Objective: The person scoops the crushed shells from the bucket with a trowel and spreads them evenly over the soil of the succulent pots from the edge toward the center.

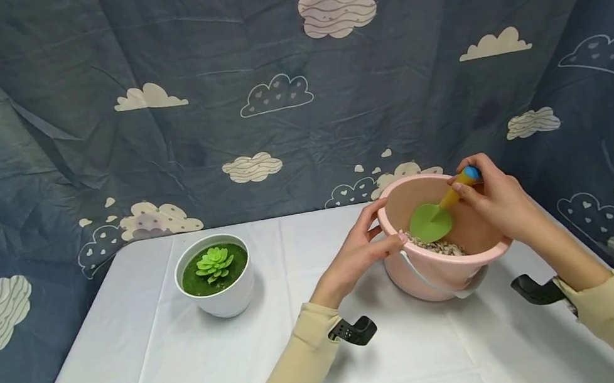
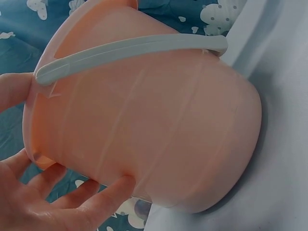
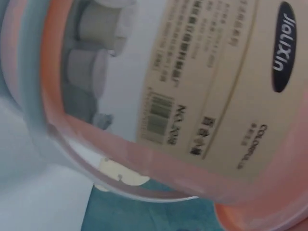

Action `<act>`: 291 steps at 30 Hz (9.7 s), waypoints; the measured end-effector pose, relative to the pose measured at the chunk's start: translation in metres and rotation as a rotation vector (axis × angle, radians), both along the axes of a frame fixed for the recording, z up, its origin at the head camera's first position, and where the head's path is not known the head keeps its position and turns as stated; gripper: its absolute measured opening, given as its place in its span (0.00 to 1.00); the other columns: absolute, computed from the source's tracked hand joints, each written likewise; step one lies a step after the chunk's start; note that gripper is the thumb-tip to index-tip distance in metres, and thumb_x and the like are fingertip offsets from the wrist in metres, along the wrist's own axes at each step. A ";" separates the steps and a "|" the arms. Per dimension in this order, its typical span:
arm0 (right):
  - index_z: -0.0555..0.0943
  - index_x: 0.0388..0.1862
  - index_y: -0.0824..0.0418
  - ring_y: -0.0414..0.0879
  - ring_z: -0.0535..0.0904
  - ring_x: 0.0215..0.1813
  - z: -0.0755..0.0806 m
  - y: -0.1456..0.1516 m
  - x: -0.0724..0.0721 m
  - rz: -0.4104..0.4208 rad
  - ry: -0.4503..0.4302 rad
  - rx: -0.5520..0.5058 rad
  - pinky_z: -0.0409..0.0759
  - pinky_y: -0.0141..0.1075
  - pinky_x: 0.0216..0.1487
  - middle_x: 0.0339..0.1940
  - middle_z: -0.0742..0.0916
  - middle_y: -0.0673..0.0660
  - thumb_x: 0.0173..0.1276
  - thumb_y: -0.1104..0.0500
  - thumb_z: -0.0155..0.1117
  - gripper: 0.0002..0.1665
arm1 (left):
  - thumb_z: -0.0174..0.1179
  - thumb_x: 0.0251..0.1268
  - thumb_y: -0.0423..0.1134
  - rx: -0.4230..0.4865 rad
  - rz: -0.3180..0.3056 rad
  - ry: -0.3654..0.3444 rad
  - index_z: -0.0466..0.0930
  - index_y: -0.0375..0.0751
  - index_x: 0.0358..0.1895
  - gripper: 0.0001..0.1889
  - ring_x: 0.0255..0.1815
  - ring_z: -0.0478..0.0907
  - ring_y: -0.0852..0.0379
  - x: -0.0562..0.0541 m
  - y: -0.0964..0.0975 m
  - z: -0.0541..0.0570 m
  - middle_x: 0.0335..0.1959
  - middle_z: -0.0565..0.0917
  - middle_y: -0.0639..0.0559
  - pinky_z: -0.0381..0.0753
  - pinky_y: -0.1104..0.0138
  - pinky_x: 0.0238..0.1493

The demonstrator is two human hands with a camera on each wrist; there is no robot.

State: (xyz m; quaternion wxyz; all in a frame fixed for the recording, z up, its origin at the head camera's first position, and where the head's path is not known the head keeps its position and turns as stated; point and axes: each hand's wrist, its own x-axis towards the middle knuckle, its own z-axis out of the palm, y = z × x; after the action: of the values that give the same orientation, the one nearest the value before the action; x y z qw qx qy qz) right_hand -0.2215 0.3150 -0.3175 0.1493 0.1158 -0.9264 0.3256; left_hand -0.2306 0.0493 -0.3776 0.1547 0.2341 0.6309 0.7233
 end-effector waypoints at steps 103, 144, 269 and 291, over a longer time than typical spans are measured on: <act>0.59 0.61 0.77 0.50 0.87 0.40 0.024 0.039 -0.003 0.064 -0.567 -0.426 0.84 0.40 0.42 0.38 0.86 0.54 0.81 0.50 0.47 0.30 | 0.68 0.58 0.36 0.026 0.000 -0.014 0.65 0.55 0.73 0.38 0.69 0.66 0.47 -0.004 -0.004 0.001 0.71 0.67 0.53 0.80 0.64 0.46; 0.70 0.55 0.58 0.51 0.88 0.37 0.001 0.052 0.048 -0.053 -0.342 -1.209 0.84 0.38 0.36 0.37 0.88 0.53 0.65 0.50 0.68 0.26 | 0.70 0.57 0.38 0.055 0.152 0.009 0.68 0.57 0.71 0.37 0.60 0.73 0.60 0.010 0.004 -0.007 0.64 0.72 0.58 0.79 0.65 0.53; 0.68 0.57 0.71 0.55 0.87 0.43 0.009 -0.159 0.002 0.293 -0.295 -1.291 0.82 0.44 0.44 0.48 0.83 0.66 0.69 0.53 0.65 0.28 | 0.73 0.52 0.56 -0.767 0.660 0.241 0.47 0.46 0.79 0.56 0.76 0.49 0.42 0.051 -0.269 0.004 0.78 0.47 0.45 0.56 0.42 0.69; 0.71 0.54 0.70 0.53 0.88 0.39 -0.014 -0.206 -0.010 0.319 -0.351 -1.304 0.82 0.44 0.44 0.44 0.86 0.64 0.71 0.54 0.63 0.23 | 0.73 0.54 0.53 -0.539 0.600 -0.002 0.34 0.56 0.80 0.60 0.78 0.40 0.44 0.047 -0.282 -0.020 0.80 0.41 0.47 0.45 0.42 0.72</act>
State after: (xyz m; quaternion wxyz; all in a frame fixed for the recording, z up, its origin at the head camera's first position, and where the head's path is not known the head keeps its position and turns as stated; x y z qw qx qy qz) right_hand -0.2319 0.1093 -0.3313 -0.0134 0.0826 -0.5237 0.8478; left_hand -0.1836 -0.2328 -0.3981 -0.0069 -0.0100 0.8382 0.5453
